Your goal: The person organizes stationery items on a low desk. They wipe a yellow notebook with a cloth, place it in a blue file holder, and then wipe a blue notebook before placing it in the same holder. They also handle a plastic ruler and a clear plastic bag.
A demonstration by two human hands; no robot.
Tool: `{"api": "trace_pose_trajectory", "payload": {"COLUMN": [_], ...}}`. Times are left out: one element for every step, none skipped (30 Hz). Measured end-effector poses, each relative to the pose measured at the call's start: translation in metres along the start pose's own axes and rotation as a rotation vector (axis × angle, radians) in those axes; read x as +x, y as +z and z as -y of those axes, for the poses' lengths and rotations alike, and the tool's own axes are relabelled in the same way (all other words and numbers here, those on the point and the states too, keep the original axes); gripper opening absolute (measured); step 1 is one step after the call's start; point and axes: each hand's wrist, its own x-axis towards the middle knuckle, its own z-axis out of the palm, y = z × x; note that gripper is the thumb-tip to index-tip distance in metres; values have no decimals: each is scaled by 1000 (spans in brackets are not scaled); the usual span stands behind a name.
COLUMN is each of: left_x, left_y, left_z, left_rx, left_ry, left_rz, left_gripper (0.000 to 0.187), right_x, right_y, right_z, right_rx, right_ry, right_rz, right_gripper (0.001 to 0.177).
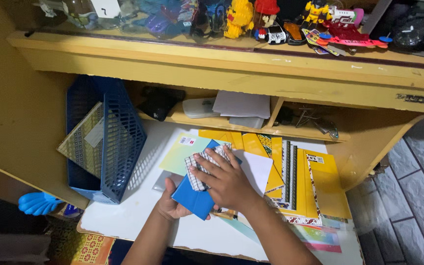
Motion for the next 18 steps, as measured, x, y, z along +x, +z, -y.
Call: {"api": "trace_pose_trajectory", "payload": {"left_x": [1,2,3,3,3,4,4,4,4,4,4,6,7,8,8,7,7,7], "left_y": [2,4,6,7,8,8,8,8,8,8,8,6,6,5,5,5,5,6], "left_z": [0,0,0,0,0,1,0,1,0,0,1,0,1,1,1,1,0,1], "left_rx": [4,8,16,24,33,25,18,12,14,17,17,20,20,21,21,21,21,23], "left_ry": [5,10,13,15,19,14,7,0,-1,-1,-4,1,7,13,13,13,15,19], "left_rz": [-4,-8,-13,-18,-23,-18,-13,-8,-6,-3,-1,9,16,24,16,8,-1,-3], "left_gripper": [119,119,119,119,118,120,121,123,123,123,124,123,122,121,121,121,120,120], "right_x": [-1,-1,-1,-1,-1,-1,-1,-2,-1,0,0,1,0,0,-1,-2,-2,-2], "right_y": [0,1,1,1,2,2,1,1,0,0,1,1,2,2,2,3,3,3], "right_z": [0,-1,-2,-1,-2,-2,-2,-1,-2,-2,-2,-2,-2,-3,-3,-3,-3,-3], "right_rx": [-2,-4,-6,-1,5,10,13,15,15,14,14,14,10,7,5,-1,-6,-10], "right_ry": [5,10,13,15,14,13,13,13,14,17,24,31,29,27,25,25,25,24], "right_rz": [-2,-4,-5,-6,-7,-8,-2,4,6,13,21,30,22,14,11,9,9,9], "right_gripper": [58,59,60,60,60,59,60,60,60,61,61,62,62,62,62,62,62,62]}}
